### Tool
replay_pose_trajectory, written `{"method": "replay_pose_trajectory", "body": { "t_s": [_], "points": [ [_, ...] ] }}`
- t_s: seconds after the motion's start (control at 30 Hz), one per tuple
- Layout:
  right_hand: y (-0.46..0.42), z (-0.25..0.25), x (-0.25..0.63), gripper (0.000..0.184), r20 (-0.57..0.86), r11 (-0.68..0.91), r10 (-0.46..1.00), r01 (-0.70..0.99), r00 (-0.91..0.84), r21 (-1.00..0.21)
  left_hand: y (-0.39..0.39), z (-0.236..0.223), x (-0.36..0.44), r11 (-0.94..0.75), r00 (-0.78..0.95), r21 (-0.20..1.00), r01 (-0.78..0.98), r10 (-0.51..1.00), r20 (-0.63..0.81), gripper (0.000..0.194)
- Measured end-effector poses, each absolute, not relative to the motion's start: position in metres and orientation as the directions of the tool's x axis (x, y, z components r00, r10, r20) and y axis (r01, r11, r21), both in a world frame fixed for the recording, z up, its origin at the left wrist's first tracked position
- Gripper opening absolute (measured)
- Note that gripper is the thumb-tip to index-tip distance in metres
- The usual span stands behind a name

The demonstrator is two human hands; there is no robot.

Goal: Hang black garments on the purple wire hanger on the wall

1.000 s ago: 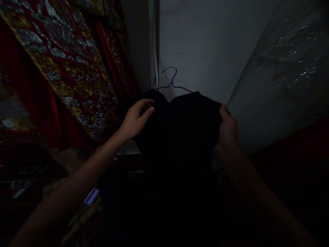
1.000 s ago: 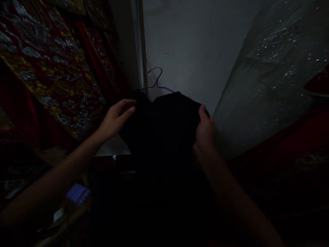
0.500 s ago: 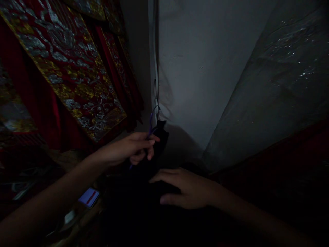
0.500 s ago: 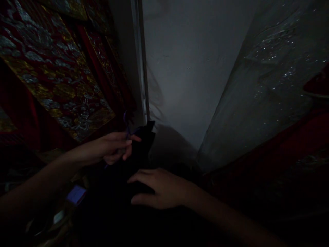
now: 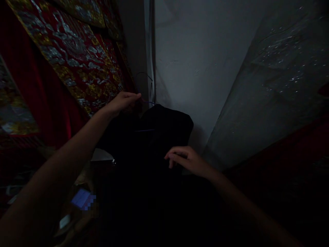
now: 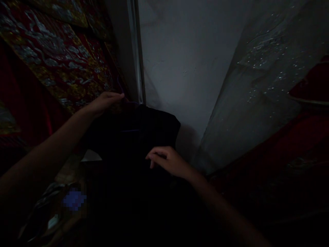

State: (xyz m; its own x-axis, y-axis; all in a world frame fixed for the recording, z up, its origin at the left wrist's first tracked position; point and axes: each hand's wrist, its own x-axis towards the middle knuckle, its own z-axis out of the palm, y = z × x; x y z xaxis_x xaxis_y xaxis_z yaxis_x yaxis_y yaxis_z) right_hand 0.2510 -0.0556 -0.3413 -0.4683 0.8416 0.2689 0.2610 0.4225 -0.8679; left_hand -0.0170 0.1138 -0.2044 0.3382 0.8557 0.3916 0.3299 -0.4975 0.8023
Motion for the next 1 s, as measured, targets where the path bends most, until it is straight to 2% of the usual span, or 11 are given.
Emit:
{"method": "replay_pose_trajectory", "body": {
  "t_s": [0.2,0.33,0.43,0.53,0.6,0.67,0.77,0.83,0.9,1.0],
  "points": [
    [-0.048,-0.367,0.260,0.043,0.160,0.321,0.851,0.255,-0.500,-0.912,0.139,-0.207,-0.007,-0.359,0.077,0.874,0.327,0.932,0.354,0.036],
    [-0.035,-0.377,0.254,0.051,0.087,0.247,0.852,0.250,-0.517,-0.936,0.144,-0.190,0.028,-0.411,0.193,0.843,0.347,0.911,0.364,0.032],
    [-0.011,-0.384,0.237,0.061,0.020,0.138,0.925,0.286,-0.380,-0.948,0.139,-0.189,0.053,-0.498,0.353,0.774,0.391,0.858,0.374,0.033],
    [0.021,-0.399,0.216,0.074,-0.087,-0.017,0.986,0.436,-0.140,-0.900,0.134,-0.203,0.059,-0.604,0.408,0.651,0.459,0.795,0.450,0.038],
    [0.040,-0.416,0.203,0.073,-0.156,-0.120,0.987,0.520,-0.026,-0.846,0.133,-0.216,0.052,-0.676,0.414,0.527,0.515,0.734,0.538,0.043],
    [0.051,-0.436,0.193,0.061,-0.199,-0.187,0.979,0.537,0.036,-0.822,0.131,-0.228,0.039,-0.727,0.439,0.363,0.583,0.658,0.612,0.044],
    [0.051,-0.471,0.183,0.036,-0.207,-0.218,0.975,0.488,0.077,-0.845,0.119,-0.248,0.020,-0.761,0.496,0.111,0.639,0.519,0.696,0.029],
    [0.040,-0.492,0.179,0.028,-0.209,-0.226,0.974,0.428,0.088,-0.875,0.102,-0.273,0.009,-0.772,0.488,0.022,0.635,0.423,0.764,0.032],
    [0.025,-0.507,0.176,0.027,-0.207,-0.229,0.973,0.358,0.098,-0.905,0.078,-0.315,0.002,-0.777,0.413,0.033,0.629,0.369,0.833,0.036],
    [0.002,-0.516,0.174,0.030,-0.209,-0.231,0.972,0.268,0.110,-0.935,0.035,-0.405,0.001,-0.755,0.165,0.249,0.607,0.426,0.889,0.027]
  ]
}}
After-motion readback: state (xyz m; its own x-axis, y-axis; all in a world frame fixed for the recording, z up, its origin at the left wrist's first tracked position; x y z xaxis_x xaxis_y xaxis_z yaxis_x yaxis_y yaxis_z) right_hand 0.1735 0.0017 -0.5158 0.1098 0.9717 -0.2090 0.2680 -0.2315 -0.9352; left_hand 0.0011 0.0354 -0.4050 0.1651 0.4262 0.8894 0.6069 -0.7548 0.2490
